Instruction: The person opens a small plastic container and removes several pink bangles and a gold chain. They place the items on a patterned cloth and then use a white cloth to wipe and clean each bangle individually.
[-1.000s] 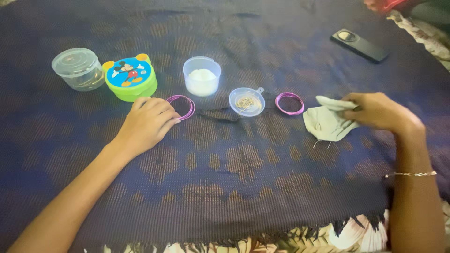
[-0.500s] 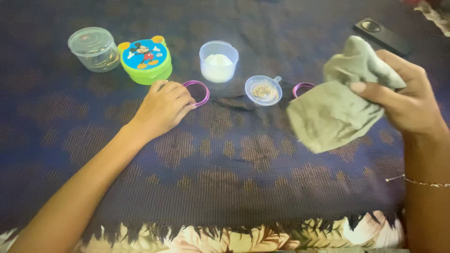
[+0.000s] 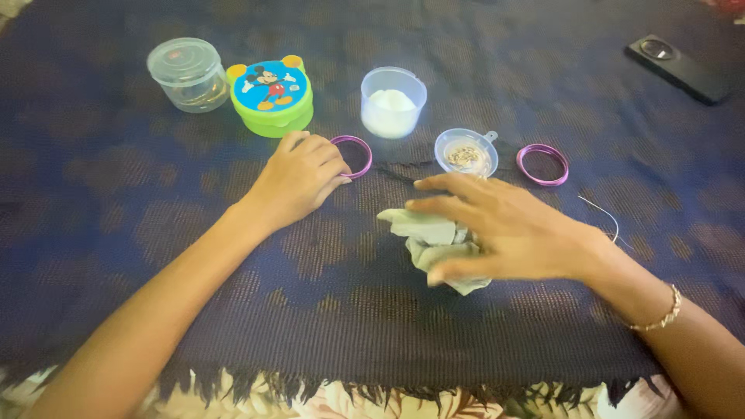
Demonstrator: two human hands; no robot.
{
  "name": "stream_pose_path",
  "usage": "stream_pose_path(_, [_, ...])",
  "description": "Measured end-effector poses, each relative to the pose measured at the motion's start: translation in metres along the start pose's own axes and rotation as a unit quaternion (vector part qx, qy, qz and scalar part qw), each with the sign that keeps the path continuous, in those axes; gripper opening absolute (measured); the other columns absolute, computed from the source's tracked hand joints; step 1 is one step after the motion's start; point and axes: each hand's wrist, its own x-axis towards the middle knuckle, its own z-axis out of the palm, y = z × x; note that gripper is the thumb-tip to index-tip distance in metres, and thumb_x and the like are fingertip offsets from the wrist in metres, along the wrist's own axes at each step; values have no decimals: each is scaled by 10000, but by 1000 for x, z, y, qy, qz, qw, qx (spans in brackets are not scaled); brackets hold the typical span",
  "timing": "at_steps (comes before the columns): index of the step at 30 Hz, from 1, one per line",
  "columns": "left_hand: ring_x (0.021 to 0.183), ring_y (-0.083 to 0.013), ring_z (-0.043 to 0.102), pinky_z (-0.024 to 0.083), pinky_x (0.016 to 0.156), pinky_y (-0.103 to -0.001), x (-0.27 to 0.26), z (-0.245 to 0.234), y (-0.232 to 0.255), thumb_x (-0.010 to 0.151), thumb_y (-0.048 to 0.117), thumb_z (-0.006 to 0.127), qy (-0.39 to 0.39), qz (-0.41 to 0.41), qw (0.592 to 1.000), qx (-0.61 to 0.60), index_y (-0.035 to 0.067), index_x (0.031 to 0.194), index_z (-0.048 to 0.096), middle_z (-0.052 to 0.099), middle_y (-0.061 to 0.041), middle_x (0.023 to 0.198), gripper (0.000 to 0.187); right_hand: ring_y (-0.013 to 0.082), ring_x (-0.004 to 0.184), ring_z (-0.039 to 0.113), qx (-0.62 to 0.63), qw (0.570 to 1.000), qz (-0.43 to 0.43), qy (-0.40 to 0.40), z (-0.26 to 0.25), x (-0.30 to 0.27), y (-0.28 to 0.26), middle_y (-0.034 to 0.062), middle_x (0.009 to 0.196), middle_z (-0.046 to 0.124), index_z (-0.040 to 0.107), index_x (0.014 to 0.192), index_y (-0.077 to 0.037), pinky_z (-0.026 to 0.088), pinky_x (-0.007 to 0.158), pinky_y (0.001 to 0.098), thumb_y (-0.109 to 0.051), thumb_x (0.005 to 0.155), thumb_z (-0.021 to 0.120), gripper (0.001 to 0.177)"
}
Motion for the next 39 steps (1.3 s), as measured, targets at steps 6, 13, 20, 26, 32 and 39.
stream_pose_path(6, [1085,-241,621,421,1009,-458,3,-5,3,900,259,725,-21,-12,1000,16,119,942,721,683,-27,998,147,348,1143,628,52,994,27,-92,8,-5,-15,138,1366,582,560,1384,-119,542,905,449,-287,847,719,585])
stream_pose_path(13, [1066,-232,625,419,991,-438,6,-10,7,895,252,718,-36,-18,999,13,104,963,725,685,-21,991,163,209,977,743,44,988,144,-29,-50,-46,26,52,1126,729,630,1284,-135,605,829,335,-84,840,584,449])
stream_pose_path(20, [1064,-237,629,417,991,-430,9,-12,8,893,242,714,-37,-33,999,-8,108,968,738,694,-12,985,155,313,877,705,-120,875,468,29,-80,-102,103,134,1102,682,649,1315,-165,556,800,466,-275,912,644,418])
stream_pose_path(26, [1104,-255,629,419,1012,-432,9,-14,9,890,234,728,-36,-26,999,-3,97,1005,732,695,-28,1021,180,343,1031,703,-224,838,494,-56,-53,-117,143,150,1124,719,711,1262,-123,550,860,475,-507,956,665,493])
stream_pose_path(32, [1164,-273,620,416,1035,-442,14,-20,15,869,256,778,-22,-15,1000,1,73,1129,695,680,-80,1114,328,350,1067,665,-228,934,264,80,-44,-100,110,106,1134,707,728,1195,-120,518,887,471,-429,949,657,401])
stream_pose_path(39, [1206,-243,621,407,1078,-466,17,-26,23,883,226,775,-13,33,998,59,97,1174,691,690,-45,1175,329,320,954,673,-205,962,176,42,-19,-71,89,68,1011,718,749,1066,-115,527,864,457,-417,876,696,360])
